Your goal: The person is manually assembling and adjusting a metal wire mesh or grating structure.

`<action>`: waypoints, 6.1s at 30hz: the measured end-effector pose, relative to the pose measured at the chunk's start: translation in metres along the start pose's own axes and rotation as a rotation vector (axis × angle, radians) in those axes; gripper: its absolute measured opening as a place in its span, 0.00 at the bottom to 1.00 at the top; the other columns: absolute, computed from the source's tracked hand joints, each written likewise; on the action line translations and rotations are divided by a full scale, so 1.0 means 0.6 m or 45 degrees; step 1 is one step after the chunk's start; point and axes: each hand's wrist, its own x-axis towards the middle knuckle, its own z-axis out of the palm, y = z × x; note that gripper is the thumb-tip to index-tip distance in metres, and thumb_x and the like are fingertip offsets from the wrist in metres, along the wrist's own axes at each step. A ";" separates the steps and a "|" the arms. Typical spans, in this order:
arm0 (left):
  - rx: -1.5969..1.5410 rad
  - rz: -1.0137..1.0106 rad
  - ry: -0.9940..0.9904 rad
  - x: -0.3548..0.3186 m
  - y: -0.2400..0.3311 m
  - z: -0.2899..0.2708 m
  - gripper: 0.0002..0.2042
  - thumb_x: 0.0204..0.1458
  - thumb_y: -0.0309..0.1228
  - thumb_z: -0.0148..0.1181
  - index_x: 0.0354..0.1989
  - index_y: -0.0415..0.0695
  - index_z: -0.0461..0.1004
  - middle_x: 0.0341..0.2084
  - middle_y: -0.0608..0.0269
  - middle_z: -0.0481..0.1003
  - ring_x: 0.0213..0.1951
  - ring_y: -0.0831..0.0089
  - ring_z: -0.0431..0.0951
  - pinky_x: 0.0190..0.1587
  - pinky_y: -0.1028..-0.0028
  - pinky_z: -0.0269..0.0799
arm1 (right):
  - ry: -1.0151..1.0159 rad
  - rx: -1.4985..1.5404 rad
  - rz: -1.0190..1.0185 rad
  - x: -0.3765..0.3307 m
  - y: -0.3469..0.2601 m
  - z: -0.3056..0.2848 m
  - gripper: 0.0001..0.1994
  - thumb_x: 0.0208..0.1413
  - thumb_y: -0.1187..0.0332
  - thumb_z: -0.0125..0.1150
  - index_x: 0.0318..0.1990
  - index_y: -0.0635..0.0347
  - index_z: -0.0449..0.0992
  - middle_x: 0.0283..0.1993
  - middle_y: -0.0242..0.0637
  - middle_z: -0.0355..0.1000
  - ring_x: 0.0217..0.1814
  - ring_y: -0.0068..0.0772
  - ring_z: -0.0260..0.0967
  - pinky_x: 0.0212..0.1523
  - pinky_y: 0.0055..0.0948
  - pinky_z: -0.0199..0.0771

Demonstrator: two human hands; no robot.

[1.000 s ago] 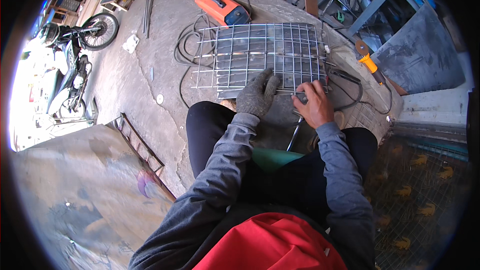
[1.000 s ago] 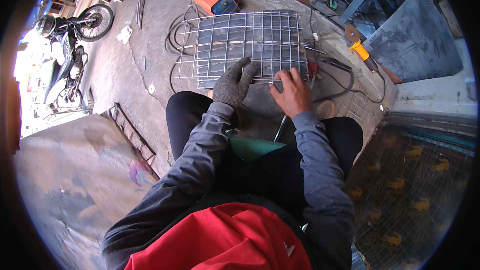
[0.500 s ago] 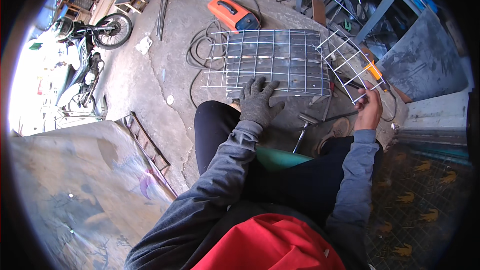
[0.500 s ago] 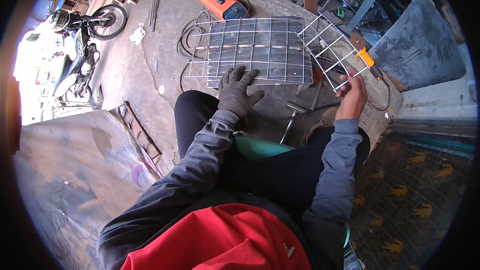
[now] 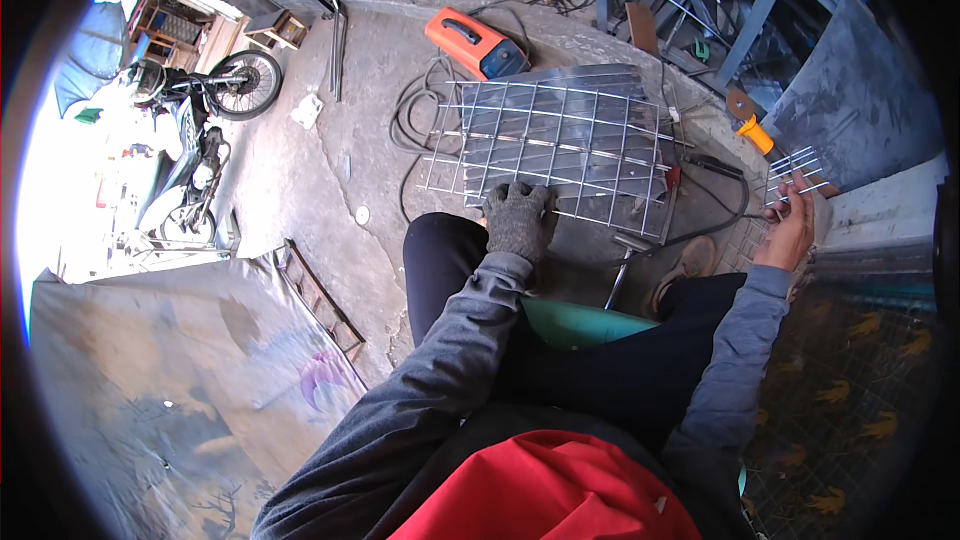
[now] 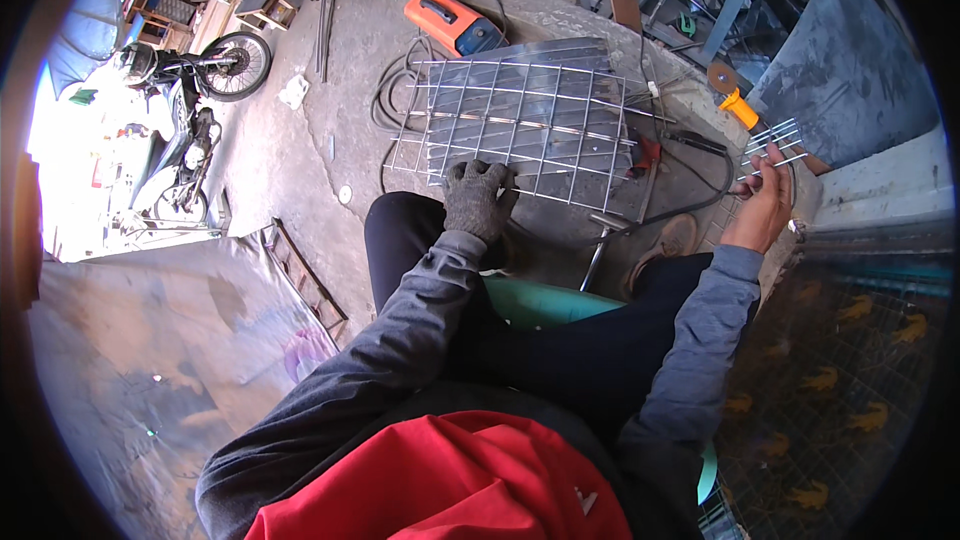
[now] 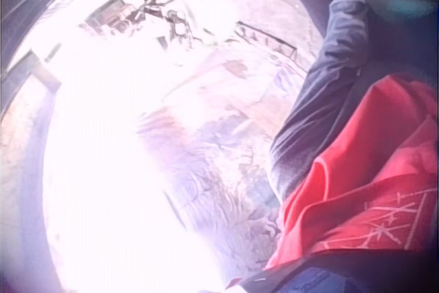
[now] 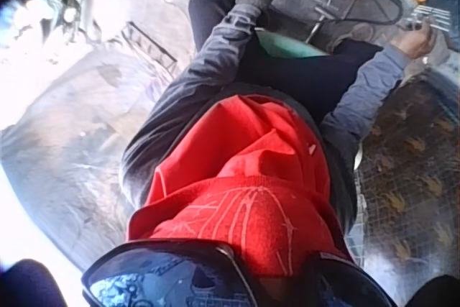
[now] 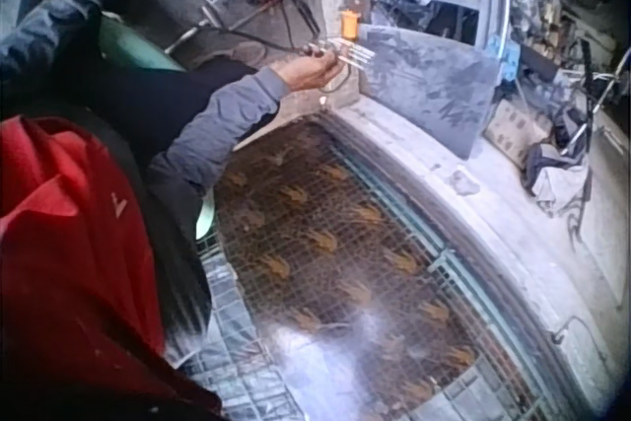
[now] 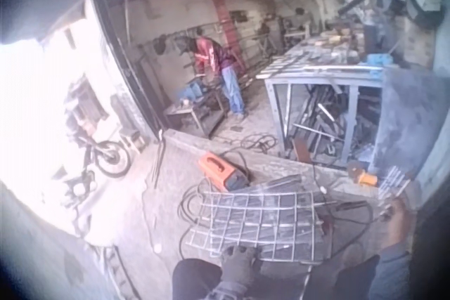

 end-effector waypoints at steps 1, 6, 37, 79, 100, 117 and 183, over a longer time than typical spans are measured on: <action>0.000 0.006 -0.017 -0.003 -0.004 0.002 0.07 0.45 0.35 0.64 0.34 0.54 0.78 0.36 0.60 0.76 0.50 0.48 0.69 0.52 0.51 0.64 | 0.016 -0.036 0.020 0.002 -0.005 -0.004 0.15 0.60 0.69 0.53 0.53 0.54 0.77 0.39 0.26 0.73 0.31 0.12 0.60 0.30 0.16 0.63; -0.070 0.012 -0.044 -0.009 -0.006 0.002 0.08 0.43 0.36 0.65 0.32 0.55 0.76 0.35 0.61 0.76 0.49 0.48 0.69 0.54 0.52 0.63 | -0.022 -0.386 -0.157 0.028 0.001 -0.029 0.18 0.61 0.66 0.48 0.56 0.57 0.76 0.44 0.27 0.76 0.36 0.19 0.63 0.41 0.23 0.61; -0.222 0.362 0.491 0.159 0.022 -0.256 0.08 0.48 0.28 0.69 0.34 0.41 0.76 0.31 0.59 0.78 0.38 0.65 0.78 0.44 0.68 0.71 | -0.054 0.104 0.112 0.027 -0.007 -0.018 0.19 0.60 0.62 0.52 0.58 0.48 0.75 0.44 0.21 0.75 0.36 0.11 0.57 0.44 0.19 0.58; -0.587 -0.036 -0.563 0.002 -0.022 -0.090 0.11 0.56 0.38 0.61 0.40 0.45 0.76 0.34 0.60 0.79 0.38 0.65 0.80 0.43 0.68 0.74 | -1.140 -0.367 0.572 -0.105 0.056 0.098 0.19 0.62 0.64 0.49 0.57 0.61 0.74 0.34 0.27 0.74 0.30 0.13 0.61 0.32 0.16 0.63; -1.329 -0.783 -0.667 -0.032 -0.013 0.027 0.18 0.63 0.42 0.53 0.43 0.37 0.77 0.30 0.63 0.79 0.34 0.75 0.77 0.40 0.74 0.74 | -0.789 -0.948 -0.060 -0.092 0.151 0.097 0.10 0.54 0.66 0.65 0.38 0.64 0.78 0.33 0.35 0.79 0.34 0.24 0.75 0.38 0.25 0.73; -1.453 -0.867 -0.662 -0.021 -0.003 0.033 0.23 0.60 0.51 0.55 0.32 0.40 0.80 0.25 0.64 0.79 0.27 0.80 0.76 0.33 0.78 0.73 | -0.706 -0.904 -0.208 -0.090 0.165 0.102 0.11 0.53 0.67 0.65 0.41 0.63 0.79 0.34 0.37 0.79 0.35 0.26 0.77 0.39 0.26 0.74; -1.602 -0.516 -0.916 -0.017 0.011 0.013 0.13 0.58 0.39 0.62 0.41 0.41 0.77 0.31 0.67 0.77 0.35 0.81 0.76 0.41 0.78 0.73 | -0.588 0.645 0.215 -0.027 0.016 0.031 0.11 0.63 0.71 0.55 0.51 0.55 0.74 0.50 0.35 0.73 0.42 0.22 0.65 0.47 0.31 0.66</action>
